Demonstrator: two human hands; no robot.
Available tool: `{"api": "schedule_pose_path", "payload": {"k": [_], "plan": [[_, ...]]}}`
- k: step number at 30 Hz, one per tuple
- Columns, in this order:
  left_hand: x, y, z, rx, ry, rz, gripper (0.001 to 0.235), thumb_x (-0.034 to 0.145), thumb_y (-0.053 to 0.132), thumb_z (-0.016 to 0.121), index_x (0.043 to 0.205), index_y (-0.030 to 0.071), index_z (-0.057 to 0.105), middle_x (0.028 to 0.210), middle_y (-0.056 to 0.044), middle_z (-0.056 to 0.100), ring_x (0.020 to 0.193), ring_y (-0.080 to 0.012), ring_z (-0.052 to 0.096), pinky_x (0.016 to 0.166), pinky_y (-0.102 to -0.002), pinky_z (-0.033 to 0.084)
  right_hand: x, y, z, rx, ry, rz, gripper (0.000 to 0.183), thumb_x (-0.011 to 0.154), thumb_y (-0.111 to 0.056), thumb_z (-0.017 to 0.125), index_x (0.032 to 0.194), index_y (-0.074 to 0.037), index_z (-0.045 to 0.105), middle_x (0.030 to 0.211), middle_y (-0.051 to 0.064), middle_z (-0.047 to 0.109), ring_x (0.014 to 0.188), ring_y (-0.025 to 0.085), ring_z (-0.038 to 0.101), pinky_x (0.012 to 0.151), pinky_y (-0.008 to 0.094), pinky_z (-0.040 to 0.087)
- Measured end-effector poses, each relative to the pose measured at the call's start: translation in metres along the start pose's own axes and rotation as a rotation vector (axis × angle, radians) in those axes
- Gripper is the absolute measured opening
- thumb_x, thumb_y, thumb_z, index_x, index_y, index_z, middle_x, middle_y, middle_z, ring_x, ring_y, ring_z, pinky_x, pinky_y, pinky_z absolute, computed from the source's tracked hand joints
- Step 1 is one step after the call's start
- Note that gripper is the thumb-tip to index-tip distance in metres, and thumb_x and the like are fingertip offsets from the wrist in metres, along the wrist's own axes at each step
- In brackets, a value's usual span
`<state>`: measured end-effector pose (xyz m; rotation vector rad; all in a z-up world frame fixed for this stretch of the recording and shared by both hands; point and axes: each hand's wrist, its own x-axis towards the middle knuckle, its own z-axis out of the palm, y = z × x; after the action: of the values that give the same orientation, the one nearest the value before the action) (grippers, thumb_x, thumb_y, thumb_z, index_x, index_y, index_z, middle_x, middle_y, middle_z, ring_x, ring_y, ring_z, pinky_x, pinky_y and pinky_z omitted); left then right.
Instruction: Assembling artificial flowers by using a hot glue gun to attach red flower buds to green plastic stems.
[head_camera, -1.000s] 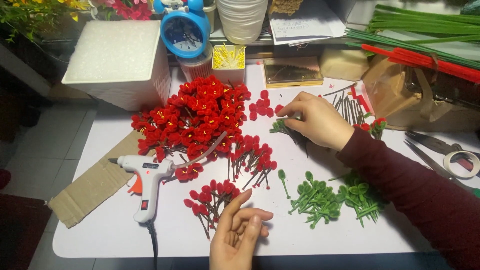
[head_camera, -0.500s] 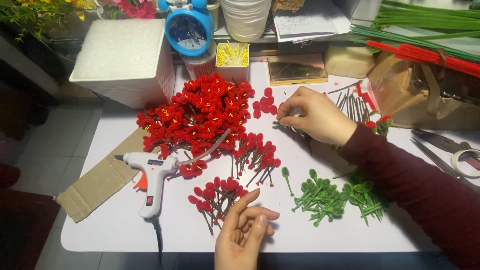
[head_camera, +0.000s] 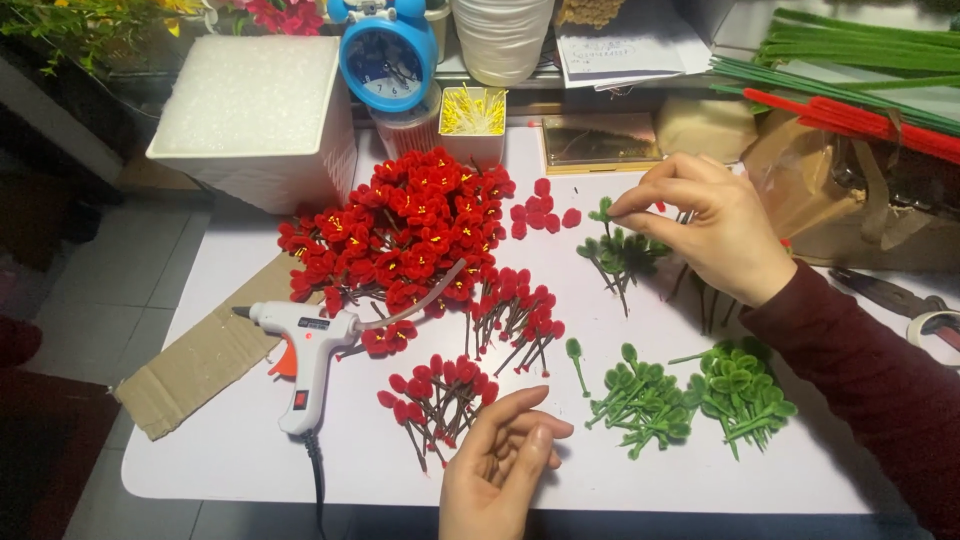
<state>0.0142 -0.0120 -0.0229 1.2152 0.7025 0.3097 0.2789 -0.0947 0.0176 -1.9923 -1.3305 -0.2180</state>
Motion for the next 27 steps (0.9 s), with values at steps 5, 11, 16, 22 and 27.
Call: {"api": "schedule_pose_path", "payload": {"k": [5,11,16,22,27], "plan": [[0.001,0.008,0.003,-0.031,0.0,0.09,0.034,0.08,0.013,0.062,0.113,0.008,0.068,0.086,-0.006,0.077,0.067,-0.0117,0.064,0.067,-0.023,0.056,-0.008,-0.029,-0.008,0.064,0.02,-0.353,0.009,0.082,-0.003,0.068,0.089,-0.009,0.069,0.087,0.004,0.067,0.08,0.014,0.062,0.077,0.029,0.046],[-0.003,0.039,0.006,0.072,0.025,0.508,0.041,0.079,0.004,0.065,0.12,0.006,0.06,0.105,-0.009,0.067,0.075,-0.0092,0.061,0.075,-0.021,0.055,-0.032,-0.108,-0.019,0.143,-0.095,-0.49,0.024,0.087,-0.018,0.045,0.09,-0.009,0.067,0.091,0.004,0.07,0.081,0.018,0.065,0.073,0.032,0.037],[-0.01,0.044,0.002,0.305,0.055,0.788,0.012,0.083,0.006,0.064,0.095,0.007,0.066,0.088,-0.008,0.069,0.081,-0.0172,0.067,0.073,-0.024,0.054,-0.051,-0.13,-0.015,0.128,-0.081,-0.44,0.019,0.083,-0.015,0.049,0.087,-0.007,0.065,0.087,0.005,0.068,0.074,0.019,0.057,0.071,0.029,0.043],[-0.014,0.038,0.003,0.276,0.104,0.828,0.009,0.082,0.002,0.065,0.09,0.004,0.064,0.083,-0.009,0.067,0.074,-0.0182,0.066,0.069,-0.024,0.053,-0.065,-0.146,-0.004,0.008,0.085,-0.353,0.01,0.077,-0.014,0.062,0.082,-0.008,0.068,0.083,0.005,0.065,0.071,0.018,0.054,0.069,0.025,0.041],[-0.014,0.035,0.002,0.296,0.184,0.829,0.007,0.08,0.002,0.065,0.086,0.004,0.064,0.079,-0.008,0.067,0.07,-0.0176,0.066,0.066,-0.024,0.054,-0.067,-0.149,0.003,-0.137,0.148,-0.459,0.012,0.081,-0.016,0.06,0.086,-0.011,0.069,0.083,-0.001,0.066,0.069,0.015,0.049,0.067,0.027,0.036]]}}
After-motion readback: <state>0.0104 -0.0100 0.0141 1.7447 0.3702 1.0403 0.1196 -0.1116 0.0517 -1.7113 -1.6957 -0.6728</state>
